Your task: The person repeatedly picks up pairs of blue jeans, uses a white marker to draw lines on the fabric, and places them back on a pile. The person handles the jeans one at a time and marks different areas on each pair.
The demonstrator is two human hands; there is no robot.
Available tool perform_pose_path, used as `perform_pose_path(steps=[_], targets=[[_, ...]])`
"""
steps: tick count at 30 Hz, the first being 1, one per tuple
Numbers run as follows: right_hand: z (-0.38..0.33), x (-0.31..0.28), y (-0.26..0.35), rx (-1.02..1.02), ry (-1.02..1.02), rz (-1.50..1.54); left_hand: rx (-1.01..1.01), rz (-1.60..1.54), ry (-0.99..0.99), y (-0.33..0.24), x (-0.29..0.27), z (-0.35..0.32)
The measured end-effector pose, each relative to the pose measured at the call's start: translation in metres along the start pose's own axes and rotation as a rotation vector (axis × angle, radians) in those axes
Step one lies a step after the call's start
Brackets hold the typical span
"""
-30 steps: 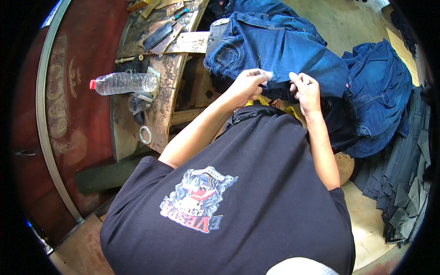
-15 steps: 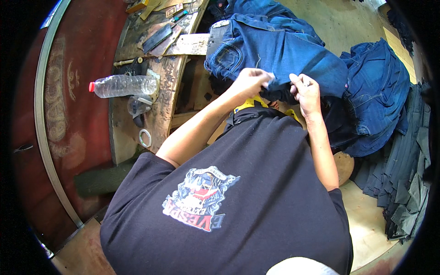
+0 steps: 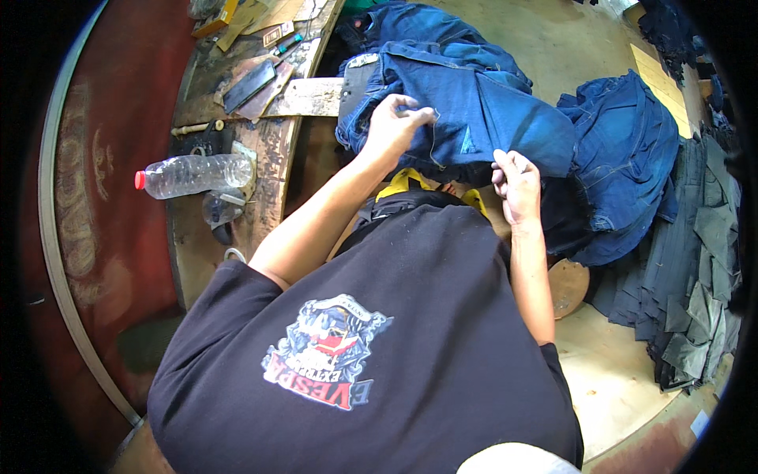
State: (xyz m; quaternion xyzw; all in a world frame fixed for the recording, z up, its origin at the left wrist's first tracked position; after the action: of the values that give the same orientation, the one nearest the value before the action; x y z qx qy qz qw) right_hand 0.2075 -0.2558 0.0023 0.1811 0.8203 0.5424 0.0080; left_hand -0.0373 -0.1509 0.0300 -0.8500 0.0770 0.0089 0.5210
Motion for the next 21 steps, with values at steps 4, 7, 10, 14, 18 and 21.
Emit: perform_pose_path(steps=[4,7,10,14,18,21], targets=[[-0.004,0.003,0.002,-0.005,-0.051,0.014,-0.075,-0.088,0.398,0.019,0.045,-0.009],[-0.006,0.004,-0.003,-0.003,-0.092,-0.029,0.008,-0.150,0.134,0.025,0.010,0.012],[-0.011,0.006,-0.012,0.014,-0.132,0.049,-0.063,-0.244,-0.091,0.033,-0.021,0.019],[-0.014,0.007,-0.016,0.013,-0.126,0.079,-0.035,-0.074,0.244,0.031,0.027,-0.001],[-0.014,0.005,-0.015,0.026,-0.135,-0.026,-0.099,-0.230,0.229,0.038,0.023,0.000],[-0.011,0.011,-0.015,0.044,-0.025,0.013,-0.111,-0.238,0.075,0.044,0.006,0.005]])
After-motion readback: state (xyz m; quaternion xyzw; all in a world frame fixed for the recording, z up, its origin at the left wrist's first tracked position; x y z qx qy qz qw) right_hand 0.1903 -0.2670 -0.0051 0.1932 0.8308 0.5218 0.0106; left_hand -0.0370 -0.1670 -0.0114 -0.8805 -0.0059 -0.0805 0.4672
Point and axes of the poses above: each hand's wrist, its own z-axis towards the middle knuckle, its own x-axis out of the palm, y = z × x, the point moved 7 cm from there along z, towards the middle knuckle, and after that the axes turned 2 degrees about -x, right-handed, at the moved point
